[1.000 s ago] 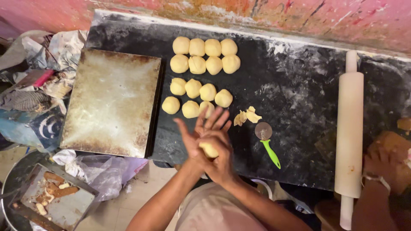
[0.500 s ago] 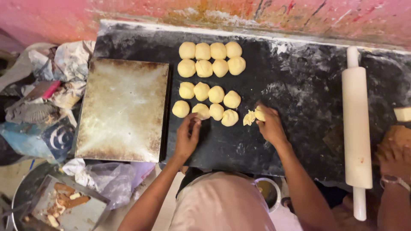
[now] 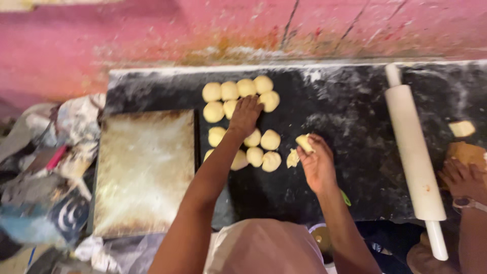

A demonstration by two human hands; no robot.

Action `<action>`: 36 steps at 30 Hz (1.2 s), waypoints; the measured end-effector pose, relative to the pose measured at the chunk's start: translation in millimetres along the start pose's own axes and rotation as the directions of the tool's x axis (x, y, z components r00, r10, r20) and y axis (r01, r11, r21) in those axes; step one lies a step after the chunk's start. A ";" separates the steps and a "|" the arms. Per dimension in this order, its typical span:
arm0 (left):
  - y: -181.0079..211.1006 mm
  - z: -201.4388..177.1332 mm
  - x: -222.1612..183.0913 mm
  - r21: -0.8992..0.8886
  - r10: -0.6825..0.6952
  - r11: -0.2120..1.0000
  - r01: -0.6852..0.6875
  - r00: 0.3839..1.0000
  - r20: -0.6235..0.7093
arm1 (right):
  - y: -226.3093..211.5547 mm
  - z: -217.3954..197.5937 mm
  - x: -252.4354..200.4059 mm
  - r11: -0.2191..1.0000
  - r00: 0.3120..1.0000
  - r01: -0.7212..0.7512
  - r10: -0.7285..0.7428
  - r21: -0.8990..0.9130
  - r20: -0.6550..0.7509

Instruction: The person prepares pieces of dough by hand, cutting strips with a rotary blade, rolling dough into balls, and folding and shaping dough pieces on a work surface.

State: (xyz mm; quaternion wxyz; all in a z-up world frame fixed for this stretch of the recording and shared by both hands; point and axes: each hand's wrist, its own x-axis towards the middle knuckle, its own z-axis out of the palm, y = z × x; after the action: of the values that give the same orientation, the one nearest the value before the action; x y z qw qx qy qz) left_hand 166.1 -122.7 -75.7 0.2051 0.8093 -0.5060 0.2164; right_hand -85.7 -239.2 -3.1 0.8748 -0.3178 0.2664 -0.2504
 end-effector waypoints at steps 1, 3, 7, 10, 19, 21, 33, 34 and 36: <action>-5.6 9.7 3.7 -0.019 0.006 1.000 -0.005 0.999 0.044 | -4.2 2.8 -6.9 0.998 0.999 0.017 -0.014 -0.061 0.051; -13.8 23.0 15.0 -0.088 -0.018 0.996 0.027 0.995 0.093 | -14.6 9.8 -12.8 0.981 0.987 0.065 -0.037 -0.183 0.157; -13.4 10.6 25.4 -0.828 -0.600 0.406 0.386 0.796 0.077 | -28.7 29.2 -5.2 0.975 0.976 0.128 -0.091 -0.184 0.197; 1.5 -43.6 2.3 -0.852 -0.559 -0.415 0.319 0.650 0.515 | -17.3 57.0 -4.9 0.884 0.953 0.222 -0.107 -0.412 0.285; 65.6 -152.7 -33.2 -0.801 -0.376 -0.239 0.550 0.708 0.598 | 30.2 83.5 6.4 0.672 0.925 0.262 0.029 -0.693 0.378; 73.5 -150.0 -40.1 -0.755 -0.330 -0.312 0.577 0.679 0.656 | 39.2 70.6 -2.4 0.721 0.955 0.203 0.005 -0.662 0.297; 29.1 -67.4 -25.1 -0.785 -0.605 0.385 0.486 0.775 0.184 | -19.2 -30.6 -48.0 0.626 0.813 0.052 0.426 -0.778 0.397; 18.1 -52.6 -18.3 -0.696 -0.555 0.537 0.476 0.821 0.133 | -10.0 -35.9 -42.6 0.677 0.915 0.045 0.267 -0.734 0.302; 4.3 -24.1 -6.5 -0.484 -0.411 0.774 0.408 0.905 0.107 | 1.1 -44.6 -25.1 0.771 0.986 -0.028 0.127 -0.636 0.111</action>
State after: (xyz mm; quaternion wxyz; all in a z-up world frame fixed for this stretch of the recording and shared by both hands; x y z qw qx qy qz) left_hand 156.2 -106.4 -59.0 0.4488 0.8192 -0.3557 0.0312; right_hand -131.7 -242.0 -25.4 0.7440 -0.5995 0.2823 -0.0859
